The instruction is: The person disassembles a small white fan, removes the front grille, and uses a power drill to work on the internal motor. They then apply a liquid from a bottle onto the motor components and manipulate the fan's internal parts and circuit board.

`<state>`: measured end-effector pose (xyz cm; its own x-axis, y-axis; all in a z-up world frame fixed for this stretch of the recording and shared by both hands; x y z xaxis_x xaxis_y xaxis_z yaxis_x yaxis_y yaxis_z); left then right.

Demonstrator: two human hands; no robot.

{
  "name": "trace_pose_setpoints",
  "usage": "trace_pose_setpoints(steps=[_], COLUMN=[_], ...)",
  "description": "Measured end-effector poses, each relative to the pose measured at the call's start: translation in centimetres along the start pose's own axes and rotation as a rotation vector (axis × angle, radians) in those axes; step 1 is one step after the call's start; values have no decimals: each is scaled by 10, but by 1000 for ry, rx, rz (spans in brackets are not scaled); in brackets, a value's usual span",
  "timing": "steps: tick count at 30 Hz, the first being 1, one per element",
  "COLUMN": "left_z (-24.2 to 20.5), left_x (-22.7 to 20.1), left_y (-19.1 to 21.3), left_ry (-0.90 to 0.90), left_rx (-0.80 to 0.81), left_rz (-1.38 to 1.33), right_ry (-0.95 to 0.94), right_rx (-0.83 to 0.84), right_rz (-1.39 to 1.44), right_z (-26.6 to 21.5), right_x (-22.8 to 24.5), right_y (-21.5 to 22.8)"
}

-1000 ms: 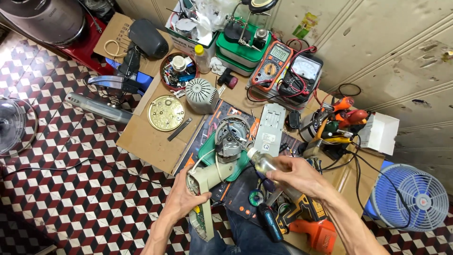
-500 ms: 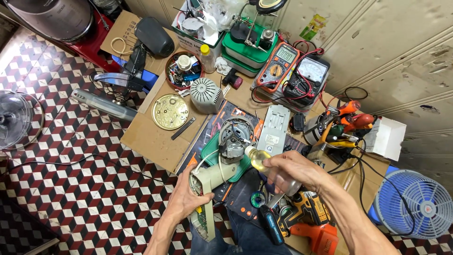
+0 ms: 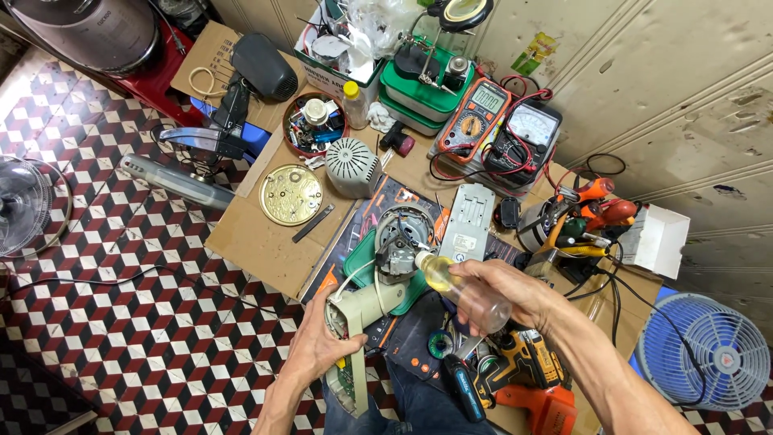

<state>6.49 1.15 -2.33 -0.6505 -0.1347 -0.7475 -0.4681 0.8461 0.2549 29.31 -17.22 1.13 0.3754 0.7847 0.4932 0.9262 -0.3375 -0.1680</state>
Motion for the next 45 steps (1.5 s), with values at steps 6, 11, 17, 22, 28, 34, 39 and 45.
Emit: trace_pose_setpoints(steps=[6, 11, 17, 22, 28, 34, 39, 45], left_z=[1, 3, 1, 2, 1, -1, -1, -2], left_x=[0, 2, 1, 3, 0, -3, -1, -7], left_y=[0, -1, -1, 0, -1, 0, -1, -1], left_ry=[-48, -25, 17, -29, -44, -48, -42, -84], left_rx=[-16, -18, -8, -10, -16, -27, -32, -38], left_rz=[2, 9, 27, 7, -6, 9, 22, 26], right_ry=[-4, 18, 0, 27, 17, 40, 27, 29], right_rx=[15, 55, 41, 40, 22, 28, -1, 13], right_rz=[32, 72, 51, 76, 62, 64, 40, 47], right_z=[6, 6, 3, -3, -1, -3, 1, 1], right_x=[-7, -2, 2, 6, 5, 4, 0, 3], right_y=[1, -5, -7, -8, -8, -8, -5, -8])
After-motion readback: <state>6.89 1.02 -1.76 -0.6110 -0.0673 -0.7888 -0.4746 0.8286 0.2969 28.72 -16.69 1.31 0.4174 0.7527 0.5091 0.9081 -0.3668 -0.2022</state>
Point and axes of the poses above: each hand's wrist, its own z-axis towards the middle knuckle, its own y-axis out of the back of the hand, x = y × z, the point moved 9 cm from there along z, towards the middle knuckle, and after that the axes turned 15 degrees about -z, right-handed, at the moved point
